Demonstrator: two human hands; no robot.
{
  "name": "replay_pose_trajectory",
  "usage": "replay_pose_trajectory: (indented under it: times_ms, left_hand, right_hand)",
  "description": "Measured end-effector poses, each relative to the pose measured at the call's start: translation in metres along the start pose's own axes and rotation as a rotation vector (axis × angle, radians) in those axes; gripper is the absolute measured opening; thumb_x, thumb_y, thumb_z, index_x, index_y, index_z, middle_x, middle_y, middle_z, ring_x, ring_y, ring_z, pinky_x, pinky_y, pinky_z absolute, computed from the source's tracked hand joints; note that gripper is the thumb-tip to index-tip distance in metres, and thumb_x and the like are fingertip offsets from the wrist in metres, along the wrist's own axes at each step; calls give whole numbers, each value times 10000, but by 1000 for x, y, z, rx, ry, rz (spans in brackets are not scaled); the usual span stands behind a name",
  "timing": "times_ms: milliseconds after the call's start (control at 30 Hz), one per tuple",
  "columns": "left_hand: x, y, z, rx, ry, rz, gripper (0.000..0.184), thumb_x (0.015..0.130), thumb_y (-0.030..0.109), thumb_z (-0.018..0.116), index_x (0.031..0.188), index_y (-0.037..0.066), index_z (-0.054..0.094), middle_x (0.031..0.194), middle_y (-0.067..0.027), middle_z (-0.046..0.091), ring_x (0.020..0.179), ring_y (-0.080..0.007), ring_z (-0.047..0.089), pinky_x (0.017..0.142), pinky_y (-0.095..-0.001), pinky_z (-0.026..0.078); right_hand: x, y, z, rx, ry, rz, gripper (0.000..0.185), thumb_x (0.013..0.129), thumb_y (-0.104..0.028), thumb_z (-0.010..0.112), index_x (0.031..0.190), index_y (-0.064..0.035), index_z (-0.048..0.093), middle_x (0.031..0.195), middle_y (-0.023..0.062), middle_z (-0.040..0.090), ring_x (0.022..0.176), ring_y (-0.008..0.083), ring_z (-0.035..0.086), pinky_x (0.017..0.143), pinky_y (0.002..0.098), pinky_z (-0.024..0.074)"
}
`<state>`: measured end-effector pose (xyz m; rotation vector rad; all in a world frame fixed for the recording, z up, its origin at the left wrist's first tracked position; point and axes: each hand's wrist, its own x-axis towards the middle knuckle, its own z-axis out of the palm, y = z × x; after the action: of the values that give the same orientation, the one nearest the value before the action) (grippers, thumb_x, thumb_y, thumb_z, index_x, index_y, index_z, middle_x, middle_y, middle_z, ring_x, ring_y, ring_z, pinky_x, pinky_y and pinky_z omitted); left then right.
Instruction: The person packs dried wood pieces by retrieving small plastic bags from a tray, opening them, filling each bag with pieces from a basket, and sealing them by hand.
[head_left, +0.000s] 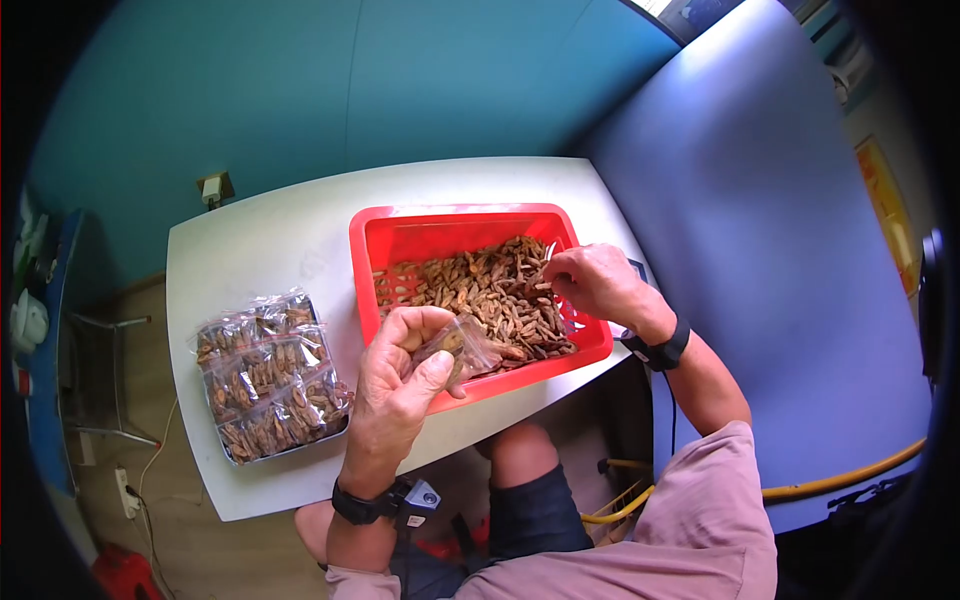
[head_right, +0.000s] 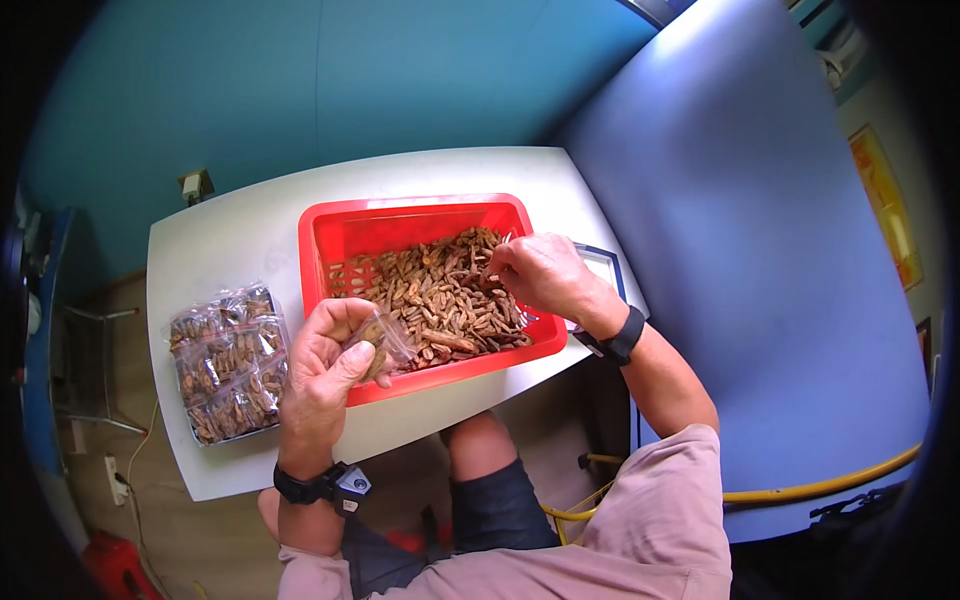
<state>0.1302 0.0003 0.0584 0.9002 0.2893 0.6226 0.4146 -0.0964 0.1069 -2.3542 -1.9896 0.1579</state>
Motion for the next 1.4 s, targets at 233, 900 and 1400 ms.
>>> replay_pose_trajectory:
  times_ms: [233,900,1400]
  left_hand:
    - [4,-4,-1,-22,18,-11,329,934,82,601,1237,0,507,1070,-98,615,818,-149,643,726,-296,555]
    - [5,-4,-1,-6,4,-16,328,949,81,597,1250,-4,497,1053,-96,619,858,-144,639,754,-299,554]
    - [4,-1,2,84,-37,-67,333,961,33,540,1286,-10,478,1146,-97,580,929,-129,606,809,-287,540]
  right_hand:
    - [13,5,21,-212,-233,-72,132,809,-102,632,911,-99,717,837,108,700,789,318,679,662,437,520]
    - [13,7,17,-90,-109,-189,119,840,-118,680,841,-28,602,876,160,640,740,348,650,633,431,499]
    - [-9,-81,-28,919,-21,-154,115,859,-46,757,899,-10,655,753,50,651,669,123,624,593,282,494]
